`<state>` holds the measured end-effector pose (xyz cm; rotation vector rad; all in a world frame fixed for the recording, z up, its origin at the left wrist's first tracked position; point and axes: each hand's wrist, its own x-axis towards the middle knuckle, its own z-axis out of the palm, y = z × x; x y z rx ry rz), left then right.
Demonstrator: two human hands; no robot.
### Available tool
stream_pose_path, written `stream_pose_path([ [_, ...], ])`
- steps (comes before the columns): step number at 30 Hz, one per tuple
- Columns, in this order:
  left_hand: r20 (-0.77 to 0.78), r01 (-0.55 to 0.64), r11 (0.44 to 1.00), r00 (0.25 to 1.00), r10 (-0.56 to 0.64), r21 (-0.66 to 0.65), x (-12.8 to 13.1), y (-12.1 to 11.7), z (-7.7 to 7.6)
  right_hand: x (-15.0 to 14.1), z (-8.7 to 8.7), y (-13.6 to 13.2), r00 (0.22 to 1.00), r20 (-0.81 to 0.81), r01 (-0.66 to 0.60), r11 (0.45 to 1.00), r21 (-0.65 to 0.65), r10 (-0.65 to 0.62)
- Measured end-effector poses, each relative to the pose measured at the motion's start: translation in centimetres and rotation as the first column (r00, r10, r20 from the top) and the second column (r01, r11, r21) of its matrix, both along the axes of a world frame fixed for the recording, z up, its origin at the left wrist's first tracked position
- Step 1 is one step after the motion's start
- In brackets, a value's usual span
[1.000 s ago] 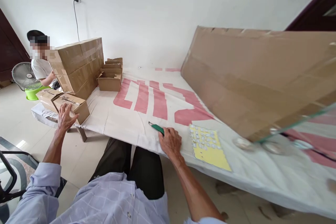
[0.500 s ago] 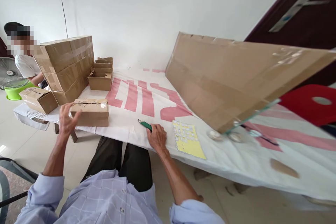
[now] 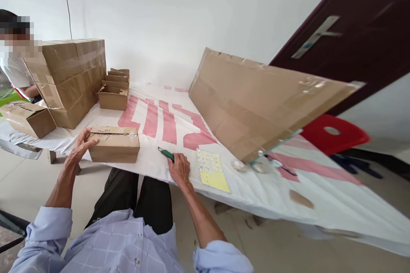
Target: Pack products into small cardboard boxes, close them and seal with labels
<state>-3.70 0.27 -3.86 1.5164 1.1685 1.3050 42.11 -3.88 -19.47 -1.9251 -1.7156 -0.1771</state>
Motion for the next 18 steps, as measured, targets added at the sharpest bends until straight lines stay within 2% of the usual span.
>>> stream_pose_path([
  [6,-0.16,0.084,0.996,0.984,-0.078,0.031,2.8,-2.3,-1.4,0.4,-0.1,-0.2,1.0,0.002,-0.003,1.0,-0.005,0.003],
  [9,-0.171,0.153,0.988,0.974,-0.149,0.015,3.8,-3.1,-1.5,0.7,-0.3,-0.3,1.0,-0.007,-0.009,1.0,0.007,0.009],
  [15,-0.155,0.188,0.981,0.972,-0.178,0.052,4.5,-3.6,-1.6,0.5,0.1,-0.4,0.998,-0.046,-0.036,0.996,0.081,0.039],
  [18,-0.171,0.213,0.973,0.965,-0.196,0.088,4.5,-3.9,-1.6,0.5,0.3,-0.4,0.998,-0.047,-0.048,0.996,0.071,0.051],
])
